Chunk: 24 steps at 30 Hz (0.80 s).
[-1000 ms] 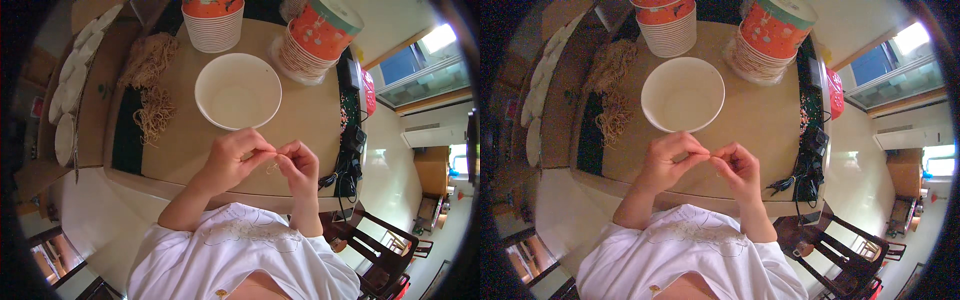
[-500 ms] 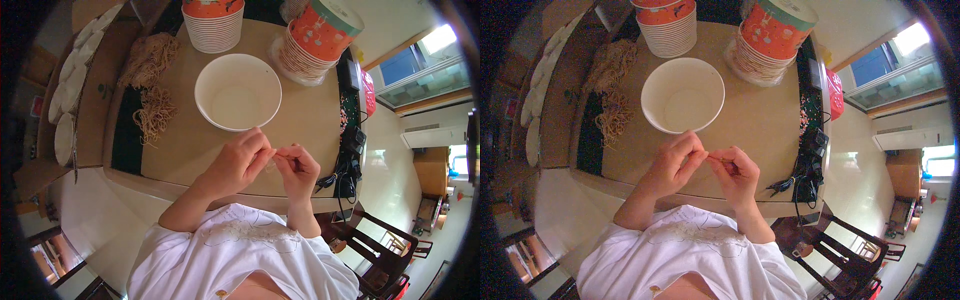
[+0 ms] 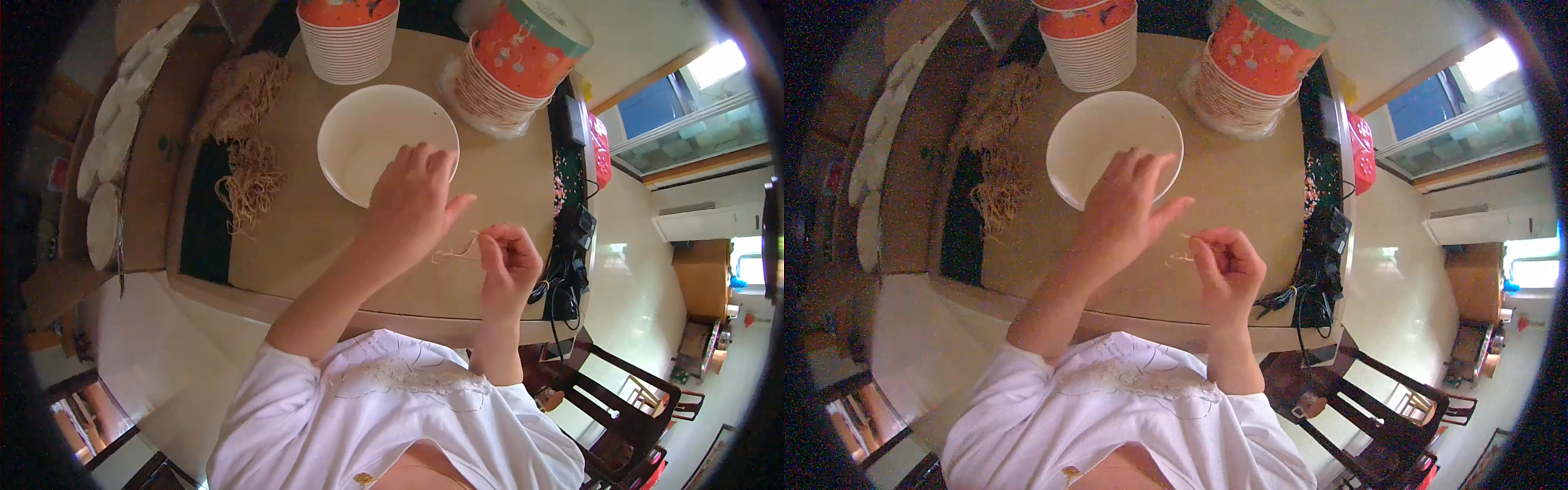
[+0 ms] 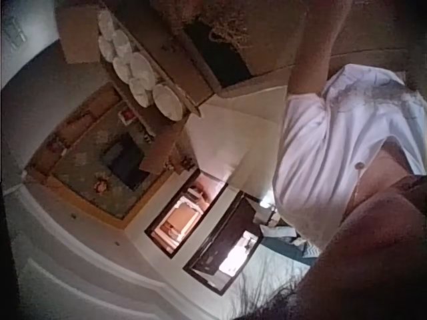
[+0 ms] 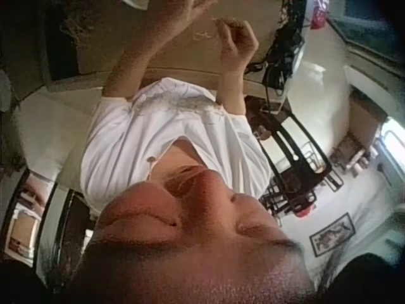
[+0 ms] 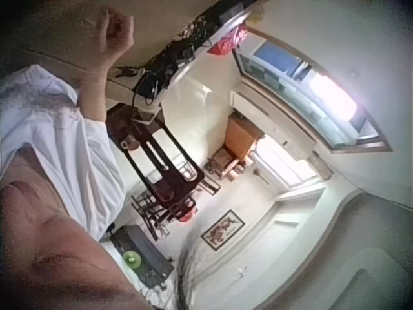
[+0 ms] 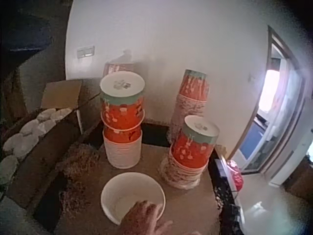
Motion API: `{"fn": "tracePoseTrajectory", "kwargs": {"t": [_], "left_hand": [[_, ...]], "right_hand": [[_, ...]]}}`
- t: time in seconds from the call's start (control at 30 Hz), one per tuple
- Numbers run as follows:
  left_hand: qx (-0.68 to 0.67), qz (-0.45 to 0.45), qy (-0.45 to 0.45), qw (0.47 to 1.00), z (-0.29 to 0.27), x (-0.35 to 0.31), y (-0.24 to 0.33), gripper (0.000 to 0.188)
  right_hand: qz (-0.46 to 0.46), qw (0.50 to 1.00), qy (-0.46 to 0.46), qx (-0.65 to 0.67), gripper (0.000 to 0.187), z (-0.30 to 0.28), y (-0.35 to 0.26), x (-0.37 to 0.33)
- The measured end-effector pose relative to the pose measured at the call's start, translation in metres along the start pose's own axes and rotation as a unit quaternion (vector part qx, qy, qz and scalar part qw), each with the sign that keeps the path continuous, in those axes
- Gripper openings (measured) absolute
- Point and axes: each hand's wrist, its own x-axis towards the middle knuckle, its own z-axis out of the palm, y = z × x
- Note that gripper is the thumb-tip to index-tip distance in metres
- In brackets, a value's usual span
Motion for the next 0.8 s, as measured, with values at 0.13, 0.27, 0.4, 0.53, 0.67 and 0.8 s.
{"fn": "tracePoseTrajectory", "kwargs": {"t": [0.13,0.27,0.4,0.53,0.67,0.8], "left_hand": [[0.194,-0.061,-0.089,0.975,0.007,0.000,-0.003,0.024],[0.144,-0.110,-0.163,0.970,-0.020,-0.023,0.005,0.021],[0.103,-0.095,-0.096,0.985,0.002,-0.016,0.012,0.017],[0.124,-0.159,-0.074,0.977,0.014,-0.008,-0.001,0.011],[-0.004,-0.185,-0.092,0.978,-0.024,-0.003,0.008,0.011],[-0.076,-0.221,-0.088,0.968,-0.030,-0.006,0.005,0.015]], "right_hand": [[-0.022,0.999,0.015,0.033,0.005,-0.017,0.008,0.008],[0.031,0.995,0.035,0.091,0.002,-0.023,0.015,0.016],[0.018,0.991,-0.024,0.128,0.001,-0.004,0.035,0.028],[-0.024,0.994,0.005,0.103,0.003,0.021,0.036,0.039],[-0.087,0.996,-0.024,0.002,0.006,0.031,0.030,0.036],[-0.120,0.991,-0.029,-0.053,0.009,0.037,0.028,0.032]]}}
